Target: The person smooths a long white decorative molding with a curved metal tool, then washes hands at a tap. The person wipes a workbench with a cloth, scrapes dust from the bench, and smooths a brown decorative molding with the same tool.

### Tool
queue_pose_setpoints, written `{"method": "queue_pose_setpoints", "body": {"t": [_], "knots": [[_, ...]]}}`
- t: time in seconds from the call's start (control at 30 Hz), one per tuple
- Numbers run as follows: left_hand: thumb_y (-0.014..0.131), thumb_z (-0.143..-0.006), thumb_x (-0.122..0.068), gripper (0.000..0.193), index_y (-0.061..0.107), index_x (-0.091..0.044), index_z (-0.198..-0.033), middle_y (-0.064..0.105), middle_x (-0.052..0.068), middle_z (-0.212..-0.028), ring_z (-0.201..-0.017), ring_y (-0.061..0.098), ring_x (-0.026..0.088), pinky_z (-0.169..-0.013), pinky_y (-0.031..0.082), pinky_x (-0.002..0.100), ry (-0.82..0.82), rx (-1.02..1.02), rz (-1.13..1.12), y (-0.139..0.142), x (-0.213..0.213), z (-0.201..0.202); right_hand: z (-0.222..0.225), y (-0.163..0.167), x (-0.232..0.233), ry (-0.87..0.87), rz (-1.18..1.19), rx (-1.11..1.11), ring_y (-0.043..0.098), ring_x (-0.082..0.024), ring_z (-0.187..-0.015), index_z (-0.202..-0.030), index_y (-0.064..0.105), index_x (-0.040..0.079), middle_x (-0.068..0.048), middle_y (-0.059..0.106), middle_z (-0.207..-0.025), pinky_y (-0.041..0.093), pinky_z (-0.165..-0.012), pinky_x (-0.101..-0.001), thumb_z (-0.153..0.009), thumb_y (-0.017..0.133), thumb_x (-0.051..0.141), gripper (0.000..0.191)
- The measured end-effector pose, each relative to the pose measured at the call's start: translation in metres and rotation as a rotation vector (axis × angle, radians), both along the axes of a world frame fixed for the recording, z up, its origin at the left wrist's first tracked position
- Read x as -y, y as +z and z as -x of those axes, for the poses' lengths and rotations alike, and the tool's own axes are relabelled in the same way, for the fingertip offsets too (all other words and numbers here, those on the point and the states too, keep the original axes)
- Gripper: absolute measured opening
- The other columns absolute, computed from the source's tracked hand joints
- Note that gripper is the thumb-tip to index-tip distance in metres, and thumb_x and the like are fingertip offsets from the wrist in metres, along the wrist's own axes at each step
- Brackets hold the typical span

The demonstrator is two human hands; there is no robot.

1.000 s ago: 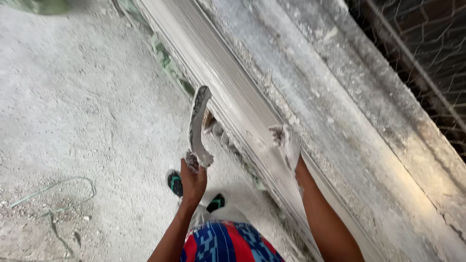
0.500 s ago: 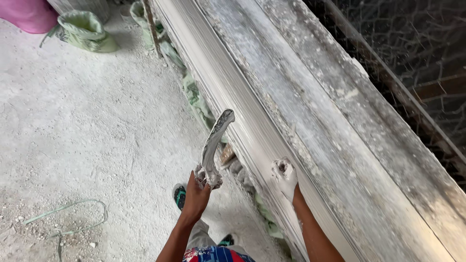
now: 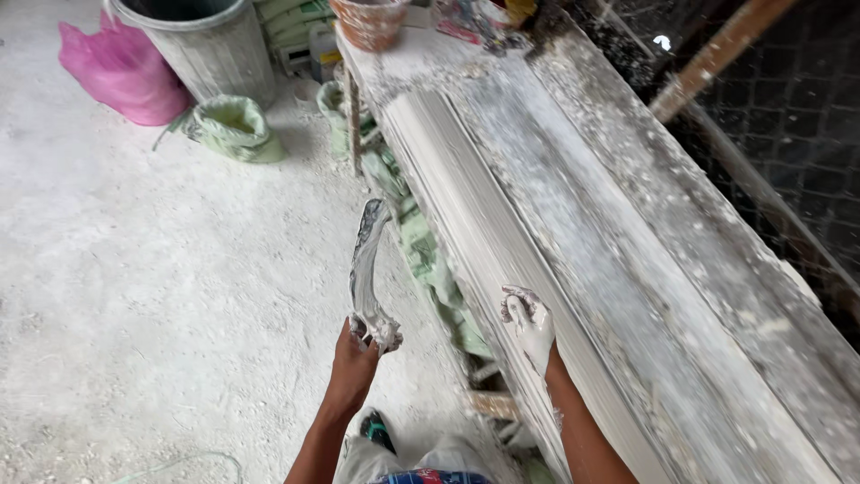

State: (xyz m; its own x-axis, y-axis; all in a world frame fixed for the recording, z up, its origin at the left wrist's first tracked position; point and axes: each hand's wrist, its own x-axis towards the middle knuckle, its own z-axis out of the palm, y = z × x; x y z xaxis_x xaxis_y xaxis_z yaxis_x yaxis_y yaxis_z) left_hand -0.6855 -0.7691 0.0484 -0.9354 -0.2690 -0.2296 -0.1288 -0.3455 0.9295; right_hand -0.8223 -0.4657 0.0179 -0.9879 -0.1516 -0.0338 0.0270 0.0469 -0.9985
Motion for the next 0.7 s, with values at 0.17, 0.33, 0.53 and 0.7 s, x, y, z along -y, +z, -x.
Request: {"method": "queue_pose_setpoints", "body": {"t": [0.17,0.33,0.53,0.7], "knots": [[0.053,-0.095,0.007,0.037,0.051,0.001,-0.131,0.068,0.013,-0.117,-0.105,0.069,0.023,-0.096,0.057,0.040,0.046,-0.085,-0.046,-0.002,0.060,0.081,0.074,-0.001,0.054,0.023,0.024,-0.011,0.059,-0.013,-0.080,-0.125,0.066,-0.004,-0.007,0.066,-0.089,0.053,-0.075,-0.0297,-0.104,0.056,0.008,0.026],[0.052,-0.094,0.009,0.037,0.055,0.001,-0.129,0.069,0.013,-0.119,-0.109,0.069,0.021,-0.099,0.056,0.038,0.024,-0.077,-0.032,-0.032,0.103,0.167,0.159,-0.020,0.077,0.001,-0.004,0.006,0.059,-0.014,-0.079,-0.126,0.066,-0.004,-0.009,0.066,-0.090,0.054,-0.074,-0.0303,-0.104,0.056,0.007,0.026],[0.058,-0.089,0.008,0.039,0.057,0.001,-0.127,0.071,0.012,-0.115,-0.108,0.068,0.019,-0.094,0.051,0.031,-0.073,0.001,0.260,-0.046,0.151,0.297,0.294,-0.046,0.102,0.072,-0.032,0.022,0.062,-0.011,-0.091,-0.136,0.057,0.001,-0.006,0.063,-0.103,0.057,-0.082,-0.0276,-0.100,0.056,0.002,0.036],[0.057,-0.093,-0.002,0.034,0.058,0.000,-0.127,0.069,0.024,-0.099,-0.088,0.069,0.035,-0.077,0.054,0.042,-0.200,0.055,0.668,-0.057,0.175,0.428,0.418,-0.050,0.145,0.110,-0.118,-0.044,0.065,-0.016,-0.092,-0.151,0.045,0.007,-0.004,0.061,-0.115,0.060,-0.076,-0.0301,-0.097,0.062,0.004,0.056]]}}
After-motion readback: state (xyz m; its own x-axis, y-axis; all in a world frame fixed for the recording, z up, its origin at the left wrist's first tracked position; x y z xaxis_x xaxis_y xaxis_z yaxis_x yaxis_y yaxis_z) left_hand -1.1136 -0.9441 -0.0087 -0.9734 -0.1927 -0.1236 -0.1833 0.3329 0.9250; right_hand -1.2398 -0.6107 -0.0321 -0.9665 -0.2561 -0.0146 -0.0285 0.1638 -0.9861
